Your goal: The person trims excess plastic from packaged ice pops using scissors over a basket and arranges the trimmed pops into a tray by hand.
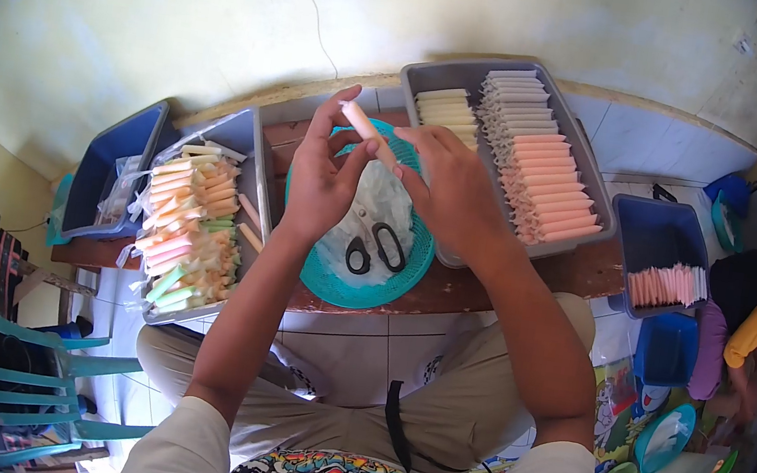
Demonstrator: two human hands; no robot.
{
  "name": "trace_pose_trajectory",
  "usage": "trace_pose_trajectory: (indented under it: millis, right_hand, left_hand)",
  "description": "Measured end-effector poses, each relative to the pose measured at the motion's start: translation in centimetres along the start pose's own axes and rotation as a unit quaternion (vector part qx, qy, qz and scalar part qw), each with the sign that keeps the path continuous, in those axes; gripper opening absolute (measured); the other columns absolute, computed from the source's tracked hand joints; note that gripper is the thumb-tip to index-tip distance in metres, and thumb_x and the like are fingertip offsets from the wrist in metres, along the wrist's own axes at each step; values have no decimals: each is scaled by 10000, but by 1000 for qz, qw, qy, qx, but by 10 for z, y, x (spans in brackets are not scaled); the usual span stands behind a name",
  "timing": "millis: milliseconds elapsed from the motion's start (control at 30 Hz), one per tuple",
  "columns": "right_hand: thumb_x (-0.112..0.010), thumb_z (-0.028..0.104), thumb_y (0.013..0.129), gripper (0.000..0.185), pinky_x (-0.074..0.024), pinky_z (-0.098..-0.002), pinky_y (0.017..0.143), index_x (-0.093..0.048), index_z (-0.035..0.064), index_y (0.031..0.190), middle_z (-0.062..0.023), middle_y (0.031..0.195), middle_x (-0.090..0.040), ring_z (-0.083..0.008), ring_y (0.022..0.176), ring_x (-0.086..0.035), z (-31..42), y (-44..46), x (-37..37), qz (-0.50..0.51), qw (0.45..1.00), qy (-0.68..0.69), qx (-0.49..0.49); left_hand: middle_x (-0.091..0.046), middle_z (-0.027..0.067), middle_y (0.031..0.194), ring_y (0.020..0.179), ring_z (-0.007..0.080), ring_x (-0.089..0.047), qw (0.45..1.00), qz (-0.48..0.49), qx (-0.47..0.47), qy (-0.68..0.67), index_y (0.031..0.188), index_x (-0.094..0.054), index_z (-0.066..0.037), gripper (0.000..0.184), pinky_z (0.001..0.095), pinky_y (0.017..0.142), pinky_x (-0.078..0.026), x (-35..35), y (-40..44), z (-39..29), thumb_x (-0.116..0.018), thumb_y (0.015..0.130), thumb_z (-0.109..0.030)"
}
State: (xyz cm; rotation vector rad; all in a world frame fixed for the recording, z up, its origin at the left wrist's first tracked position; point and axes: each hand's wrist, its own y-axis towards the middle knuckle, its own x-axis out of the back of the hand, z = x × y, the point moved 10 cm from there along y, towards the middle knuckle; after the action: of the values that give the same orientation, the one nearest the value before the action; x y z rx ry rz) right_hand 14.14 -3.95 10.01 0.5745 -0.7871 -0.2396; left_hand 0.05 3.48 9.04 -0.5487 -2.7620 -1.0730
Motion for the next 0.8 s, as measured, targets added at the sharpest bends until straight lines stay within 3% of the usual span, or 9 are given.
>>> trace_pose_trajectory:
  millis: [100, 233, 333, 400, 500, 633, 700, 733, 800]
  right_hand:
    - [-754, 159, 981, 334, -572, -487, 904, -716, 23, 1284, -197, 1161, -733, -412, 1009, -722, -16, 9, 15, -17, 1000, 0, -19]
    - [-759, 208, 980, 243, -566, -493, 891, -775, 37, 1151, -178, 1043, -757, -401, 975, -724, -50, 19, 32, -19, 998, -24, -51]
    - [-765, 190, 968, 226, -564, -491, 879, -783, 56, 1149, -162, 1068, -749, -386, 983, -721, -82, 21, 38, -10, 998, -52, -21]
    - [-773, 168, 966, 231, -569, -466, 887, -782, 58, 1169, -151, 1080, -750, -370, 1000, -725, -105, 22, 40, -11, 997, -68, -23]
    - [-772, 146, 959, 222, -571, -459, 899, -788, 71, 1168, -127, 1089, -731, -357, 1034, -719, -134, 19, 36, -29, 994, -97, -27]
    - [-780, 142, 934, 198, -579, -459, 923, -812, 110, 1127, -81, 1084, -714, -327, 1075, -704, -164, 20, 30, -30, 990, -126, -63]
    - [-782, 146, 927, 183, -585, -446, 930, -826, 124, 1103, -64, 1081, -719, -309, 1087, -699, -172, 22, 26, -12, 983, -172, -58]
    - [-784, 151, 920, 169, -592, -433, 937, -839, 138, 1080, -47, 1078, -723, -291, 1099, -694, -176, 23, 20, 8, 975, -217, -51]
    - [-779, 160, 919, 143, -596, -424, 947, -846, 149, 1045, -38, 1075, -728, -280, 1107, -691, -182, 23, 10, 22, 968, -249, -40]
  left_hand:
    - [-675, 160, 1197, 1046, 230, -776, 995, -21, 59, -82, 1466, -542, -35, 494, 346, 863, -667, -28, 12, 17, -719, 1014, 50]
    - [-694, 132, 1200, 1076, 220, -756, 983, -22, 110, -146, 1498, -510, -30, 498, 325, 886, -630, -65, 24, 48, -695, 1041, 39]
    - [-764, 136, 1126, 1058, 197, -767, 972, -44, 135, -186, 1425, -607, -29, 394, 339, 855, -631, -77, 29, 61, -722, 1047, -28]
    - [-809, 150, 1089, 1031, 189, -781, 991, -26, 129, 28, 1286, -721, -27, 274, 358, 857, -630, -75, 32, 57, -766, 1033, -123]
    - [-818, 170, 1065, 1004, 235, -796, 985, 13, 91, 147, 1195, -781, -41, 247, 375, 873, -622, -86, 39, 75, -810, 991, -176]
    - [-806, 179, 1100, 1025, 324, -783, 970, 44, 63, 232, 1212, -781, -55, 266, 400, 920, -612, -102, 45, 94, -800, 968, -158]
    - [-800, 159, 1132, 1124, 351, -743, 948, 83, 42, 305, 1217, -788, -74, 258, 488, 1060, -552, -113, 49, 98, -755, 979, -169]
    - [-800, 159, 1132, 1124, 351, -743, 947, 86, 42, 306, 1217, -788, -74, 258, 488, 1060, -552, -116, 49, 101, -755, 979, -169]
    - [-796, 124, 1167, 1227, 339, -690, 916, 111, 14, 386, 1202, -799, -88, 247, 595, 1206, -405, -127, 48, 105, -711, 997, -197]
